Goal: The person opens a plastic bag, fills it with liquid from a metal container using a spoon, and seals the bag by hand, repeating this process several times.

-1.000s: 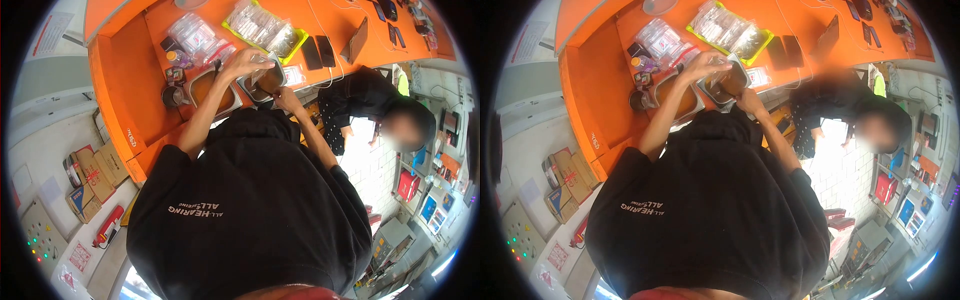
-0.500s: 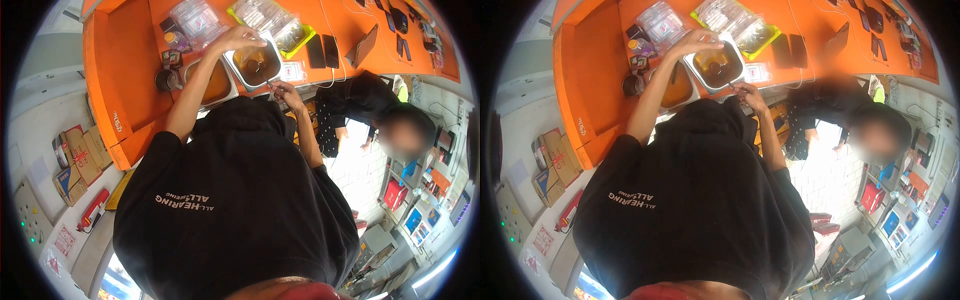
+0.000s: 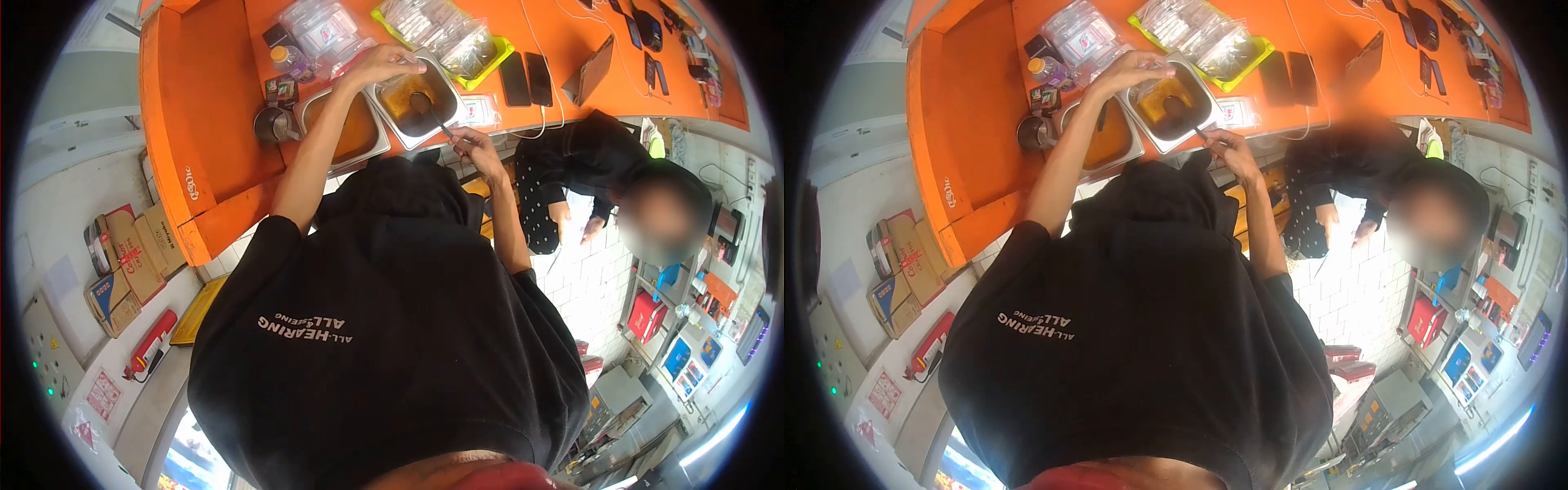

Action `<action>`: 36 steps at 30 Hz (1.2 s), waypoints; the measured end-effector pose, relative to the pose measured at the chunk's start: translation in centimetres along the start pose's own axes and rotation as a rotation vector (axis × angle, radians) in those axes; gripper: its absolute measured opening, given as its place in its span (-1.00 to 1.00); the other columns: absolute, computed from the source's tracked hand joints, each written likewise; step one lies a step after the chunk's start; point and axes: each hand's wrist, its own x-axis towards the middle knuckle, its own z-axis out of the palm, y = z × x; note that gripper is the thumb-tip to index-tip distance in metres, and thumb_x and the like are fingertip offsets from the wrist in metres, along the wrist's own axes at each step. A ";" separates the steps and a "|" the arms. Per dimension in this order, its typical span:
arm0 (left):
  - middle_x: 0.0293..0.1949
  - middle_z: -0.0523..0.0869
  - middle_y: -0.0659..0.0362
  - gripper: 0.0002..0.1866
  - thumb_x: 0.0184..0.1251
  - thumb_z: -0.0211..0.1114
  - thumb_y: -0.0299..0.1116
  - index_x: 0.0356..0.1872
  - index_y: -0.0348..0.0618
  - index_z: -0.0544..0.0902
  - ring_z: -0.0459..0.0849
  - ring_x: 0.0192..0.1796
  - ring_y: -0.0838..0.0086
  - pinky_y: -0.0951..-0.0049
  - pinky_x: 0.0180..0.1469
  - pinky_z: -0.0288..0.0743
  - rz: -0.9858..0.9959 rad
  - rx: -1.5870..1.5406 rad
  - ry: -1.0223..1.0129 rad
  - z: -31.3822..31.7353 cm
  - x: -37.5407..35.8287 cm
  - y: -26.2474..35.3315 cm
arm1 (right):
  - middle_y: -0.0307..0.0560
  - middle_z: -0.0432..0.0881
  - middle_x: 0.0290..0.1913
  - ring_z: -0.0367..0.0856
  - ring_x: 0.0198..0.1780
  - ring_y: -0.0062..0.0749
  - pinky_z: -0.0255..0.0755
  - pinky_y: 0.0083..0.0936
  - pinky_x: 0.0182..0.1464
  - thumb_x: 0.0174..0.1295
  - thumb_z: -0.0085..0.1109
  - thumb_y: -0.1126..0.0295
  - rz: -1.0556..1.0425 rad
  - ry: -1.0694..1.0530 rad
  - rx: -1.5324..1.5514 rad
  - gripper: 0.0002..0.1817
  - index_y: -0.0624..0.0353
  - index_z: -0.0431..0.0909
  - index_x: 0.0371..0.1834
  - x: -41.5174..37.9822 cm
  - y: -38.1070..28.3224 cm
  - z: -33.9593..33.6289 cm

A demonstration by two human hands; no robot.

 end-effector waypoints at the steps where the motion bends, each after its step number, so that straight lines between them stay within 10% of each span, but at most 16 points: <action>1: -0.22 0.70 0.12 -0.45 0.11 0.47 0.17 -0.14 -0.14 0.77 0.60 -0.05 0.43 0.38 -0.01 0.43 0.004 0.003 0.002 0.0 -0.1 0.0 | -0.34 0.61 -0.30 0.35 -0.42 -0.77 0.11 -0.79 -0.50 0.39 0.18 0.46 0.025 -0.002 0.026 -0.83 0.12 0.66 -0.02 0.0 0.0 -0.1; 12: 0.01 0.69 0.12 -0.33 0.01 0.64 -0.22 0.17 -0.18 0.57 0.62 0.12 0.37 0.35 0.14 0.50 0.225 -0.278 0.490 2.7 -4.7 1.4 | -0.36 0.51 -0.39 0.25 -0.50 -0.77 0.00 -0.75 -0.55 0.41 0.18 0.39 -0.023 0.064 0.250 -0.83 0.14 0.65 -0.02 -3.2 -4.4 1.0; 26: -0.01 0.65 0.14 -0.32 0.00 0.65 -0.37 0.18 -0.25 0.53 0.53 -0.38 0.67 0.62 -0.35 0.47 0.203 -0.507 0.536 4.5 -5.6 1.9 | -0.28 0.57 -0.34 0.31 -0.46 -0.71 0.08 -0.73 -0.50 0.39 0.18 0.48 -0.069 0.056 0.270 -0.81 0.19 0.64 0.01 -2.3 -5.1 0.8; 36: 0.05 0.67 0.12 -0.30 -0.06 0.68 -0.27 0.15 -0.24 0.57 0.72 -0.08 0.56 0.55 -0.19 0.61 0.256 -0.283 0.560 5.7 -5.6 2.4 | -0.30 0.56 -0.38 0.27 -0.50 -0.74 0.03 -0.72 -0.53 0.39 0.18 0.47 -0.164 0.092 0.276 -0.81 0.18 0.65 0.01 -4.6 -8.5 2.4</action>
